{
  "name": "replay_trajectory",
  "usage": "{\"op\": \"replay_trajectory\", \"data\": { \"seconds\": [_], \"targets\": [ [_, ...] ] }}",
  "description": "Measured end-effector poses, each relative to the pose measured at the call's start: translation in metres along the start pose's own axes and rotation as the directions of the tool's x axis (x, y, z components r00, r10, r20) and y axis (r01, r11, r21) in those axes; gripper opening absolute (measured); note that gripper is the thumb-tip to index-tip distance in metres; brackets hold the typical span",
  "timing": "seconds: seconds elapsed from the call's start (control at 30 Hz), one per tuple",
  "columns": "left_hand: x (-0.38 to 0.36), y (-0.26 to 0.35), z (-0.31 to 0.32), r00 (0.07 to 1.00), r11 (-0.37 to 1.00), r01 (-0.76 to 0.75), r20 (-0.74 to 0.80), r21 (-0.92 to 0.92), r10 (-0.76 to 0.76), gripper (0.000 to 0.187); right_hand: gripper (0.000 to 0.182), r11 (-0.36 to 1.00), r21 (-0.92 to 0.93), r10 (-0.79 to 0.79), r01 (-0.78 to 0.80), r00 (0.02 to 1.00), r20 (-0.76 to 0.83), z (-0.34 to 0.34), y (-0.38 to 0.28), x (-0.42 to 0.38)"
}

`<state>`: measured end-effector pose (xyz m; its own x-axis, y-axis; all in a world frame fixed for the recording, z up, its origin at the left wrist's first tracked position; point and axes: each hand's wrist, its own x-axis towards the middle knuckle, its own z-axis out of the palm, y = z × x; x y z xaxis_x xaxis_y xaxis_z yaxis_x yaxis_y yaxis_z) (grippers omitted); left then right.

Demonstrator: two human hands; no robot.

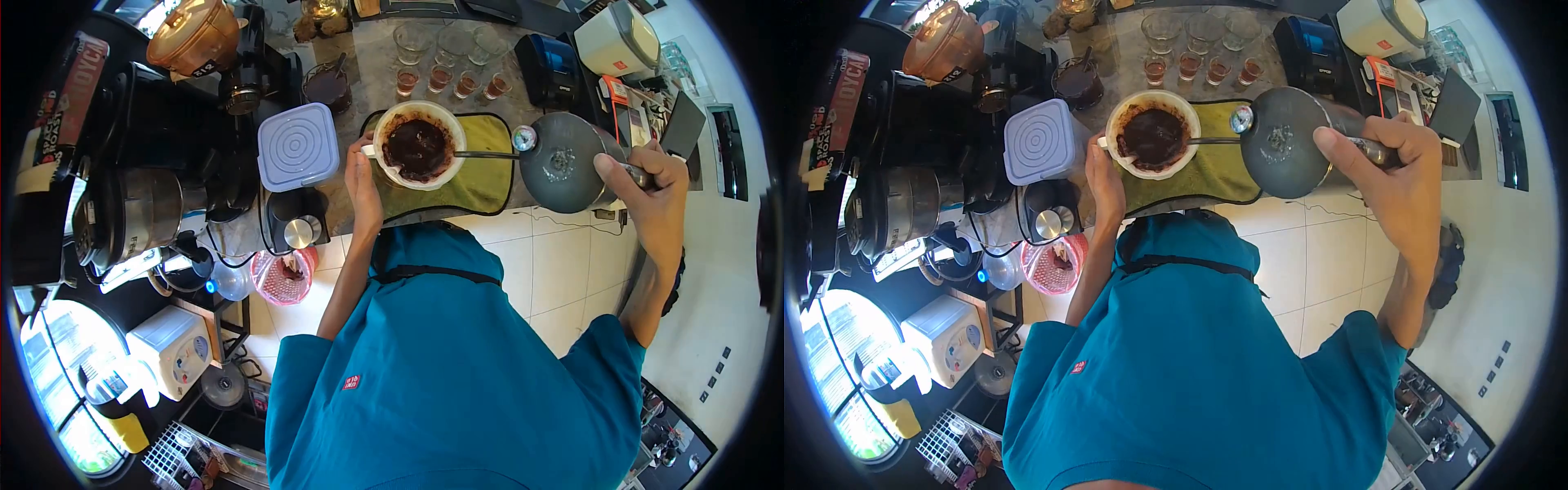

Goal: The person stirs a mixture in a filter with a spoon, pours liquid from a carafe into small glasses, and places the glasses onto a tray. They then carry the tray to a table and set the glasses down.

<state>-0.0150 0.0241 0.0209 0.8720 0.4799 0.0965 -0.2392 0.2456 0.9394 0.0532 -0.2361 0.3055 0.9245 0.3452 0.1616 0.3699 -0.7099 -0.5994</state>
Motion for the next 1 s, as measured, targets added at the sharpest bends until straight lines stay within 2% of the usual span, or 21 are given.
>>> {"op": "replay_trajectory", "data": {
  "seconds": [0.13,0.23,0.3,0.47,0.53,0.63,0.73,0.8,0.83,0.9,1.0],
  "targets": [
    [-0.001,0.001,0.001,0.999,0.999,0.024,-0.024,-0.048,-0.025,0.049,0.040,1.000,0.025,0.001,-0.001,1.000,0.026,0.001,0.001,0.005],
    [-0.001,0.001,0.001,1.000,1.000,0.004,-0.005,-0.014,-0.004,0.046,0.040,0.999,0.048,0.022,-0.024,0.999,0.037,0.008,-0.006,0.008],
    [-0.001,0.001,0.001,1.000,1.000,0.010,-0.007,-0.014,-0.010,0.045,0.040,0.993,0.120,-0.004,-0.004,0.997,0.072,0.012,-0.006,0.010],
    [-0.002,0.005,0.003,0.999,0.998,0.030,-0.039,-0.050,-0.032,0.043,0.040,0.991,0.094,-0.102,0.090,0.986,0.129,0.011,-0.008,0.012],
    [-0.001,0.004,0.002,0.999,1.000,-0.003,-0.039,0.022,0.004,0.042,0.039,0.990,0.075,-0.126,0.116,0.981,0.146,0.010,-0.009,0.012],
    [-0.001,0.003,0.002,1.000,1.000,-0.007,-0.030,-0.024,0.006,0.041,0.038,0.991,-0.003,-0.134,0.135,0.983,0.124,0.005,-0.008,0.008],
    [-0.002,0.005,0.002,0.999,1.000,-0.001,-0.045,0.008,0.001,0.040,0.038,0.998,-0.004,-0.067,0.068,0.990,0.125,-0.001,-0.006,0.006],
    [-0.002,0.006,0.001,0.999,1.000,-0.005,-0.046,0.024,0.006,0.040,0.040,0.999,0.036,0.036,-0.040,0.993,0.112,-0.003,-0.004,0.007],
    [-0.002,0.006,0.001,0.999,0.999,-0.008,-0.045,0.039,0.010,0.039,0.040,0.999,0.036,0.034,-0.038,0.993,0.111,-0.002,-0.003,0.008],
    [-0.003,0.010,0.004,0.999,1.000,-0.010,-0.043,0.026,0.011,0.038,0.041,0.994,-0.041,-0.102,0.104,0.994,0.033,0.002,0.001,0.014],
    [-0.004,0.011,0.004,0.999,1.000,-0.001,-0.040,0.004,0.001,0.038,0.043,0.999,0.034,-0.031,0.030,0.999,0.016,0.012,0.001,0.022]
  ]
}}
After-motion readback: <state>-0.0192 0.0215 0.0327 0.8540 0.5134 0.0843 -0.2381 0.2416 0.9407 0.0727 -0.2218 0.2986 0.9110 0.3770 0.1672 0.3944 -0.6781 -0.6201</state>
